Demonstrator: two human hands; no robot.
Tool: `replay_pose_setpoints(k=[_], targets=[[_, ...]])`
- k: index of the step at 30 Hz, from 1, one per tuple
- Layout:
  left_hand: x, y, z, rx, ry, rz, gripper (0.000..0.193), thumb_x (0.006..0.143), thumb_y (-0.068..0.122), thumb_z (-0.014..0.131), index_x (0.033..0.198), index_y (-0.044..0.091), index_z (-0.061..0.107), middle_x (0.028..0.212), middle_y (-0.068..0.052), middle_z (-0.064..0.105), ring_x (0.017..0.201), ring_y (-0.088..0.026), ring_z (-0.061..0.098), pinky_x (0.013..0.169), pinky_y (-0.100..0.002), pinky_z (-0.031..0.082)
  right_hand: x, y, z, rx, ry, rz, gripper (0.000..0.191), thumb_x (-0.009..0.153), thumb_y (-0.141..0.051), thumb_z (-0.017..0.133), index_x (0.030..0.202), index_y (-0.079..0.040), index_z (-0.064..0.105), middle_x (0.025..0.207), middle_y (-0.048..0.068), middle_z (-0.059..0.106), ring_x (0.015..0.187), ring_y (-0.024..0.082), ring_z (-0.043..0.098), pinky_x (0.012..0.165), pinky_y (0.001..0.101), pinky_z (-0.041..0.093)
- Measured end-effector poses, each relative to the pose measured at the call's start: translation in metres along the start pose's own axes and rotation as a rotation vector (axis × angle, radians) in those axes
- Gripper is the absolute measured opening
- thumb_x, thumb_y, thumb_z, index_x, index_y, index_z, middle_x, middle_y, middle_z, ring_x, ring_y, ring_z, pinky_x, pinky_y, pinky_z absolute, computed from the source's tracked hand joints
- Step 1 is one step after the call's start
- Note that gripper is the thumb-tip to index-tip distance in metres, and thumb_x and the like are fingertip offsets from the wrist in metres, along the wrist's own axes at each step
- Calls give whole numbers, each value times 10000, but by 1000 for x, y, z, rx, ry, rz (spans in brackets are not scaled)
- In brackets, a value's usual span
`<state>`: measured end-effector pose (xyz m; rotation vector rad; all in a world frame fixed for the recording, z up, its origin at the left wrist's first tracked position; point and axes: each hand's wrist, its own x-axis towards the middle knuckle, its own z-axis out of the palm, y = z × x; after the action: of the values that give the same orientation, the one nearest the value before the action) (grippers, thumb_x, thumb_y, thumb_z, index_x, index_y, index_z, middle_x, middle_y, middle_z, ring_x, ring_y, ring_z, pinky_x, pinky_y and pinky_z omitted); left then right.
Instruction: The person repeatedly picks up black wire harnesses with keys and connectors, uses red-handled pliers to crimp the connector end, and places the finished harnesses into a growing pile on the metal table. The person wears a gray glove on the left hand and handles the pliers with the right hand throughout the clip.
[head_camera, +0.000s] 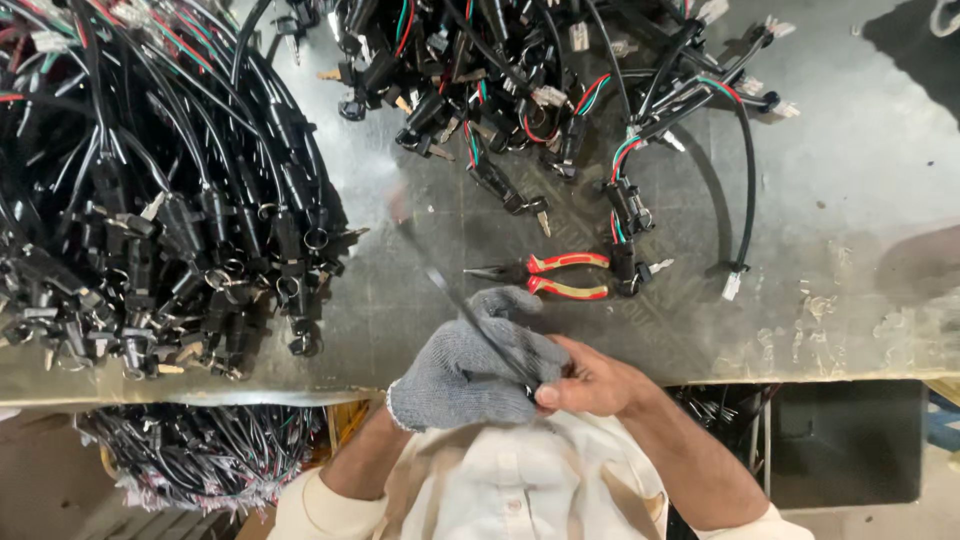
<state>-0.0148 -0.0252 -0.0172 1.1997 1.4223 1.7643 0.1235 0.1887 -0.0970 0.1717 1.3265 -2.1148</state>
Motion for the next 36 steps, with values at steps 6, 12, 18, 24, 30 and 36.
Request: replay_pose_setpoints(k=[6,12,18,24,30,36], targets=[[-1,-14,21,-53,277,-296,139,904,156,719,986,52,762,1070,-50,736,1207,-209,590,1053,-384,496,24,44,3,363,65,-233,543,968,-361,759,1297,-1,519,1026,41,613,928,140,587,805,313,508],[12,-21,32,16,457,-230,346,992,141,652,1309,1,639,1310,-108,647,1283,-207,561,1111,-344,445,42,19,26,-206,756,-491,528,1077,-466,523,1388,-45,457,1083,54,514,868,142,462,748,304,412],[9,-14,20,-119,589,-244,381,1075,130,514,1430,-6,511,1202,-112,629,1067,-170,594,962,-311,507,28,-58,26,-1200,647,-730,751,975,-596,546,1428,-21,382,1372,202,457,1328,348,434,1086,464,351],[-3,0,10,171,476,-82,243,1123,114,479,1330,5,542,1161,-63,566,1007,-140,556,928,-292,506,31,-61,5,-1693,824,-522,663,836,-568,774,1278,-109,591,1254,104,591,1174,331,552,977,491,341],[1,27,13,-139,319,-244,305,1100,137,483,1359,-4,563,1138,-66,595,927,-111,548,839,-266,508,15,-35,-4,-868,799,-473,359,919,-334,748,1144,-74,645,1101,75,677,1079,246,653,986,378,427],[3,48,32,-202,484,-262,384,1120,188,466,1451,-5,493,1037,-32,605,819,-83,514,733,-233,466,13,-59,25,-392,497,-427,343,811,-31,725,1149,-59,669,1046,117,719,1004,274,727,918,375,584]])
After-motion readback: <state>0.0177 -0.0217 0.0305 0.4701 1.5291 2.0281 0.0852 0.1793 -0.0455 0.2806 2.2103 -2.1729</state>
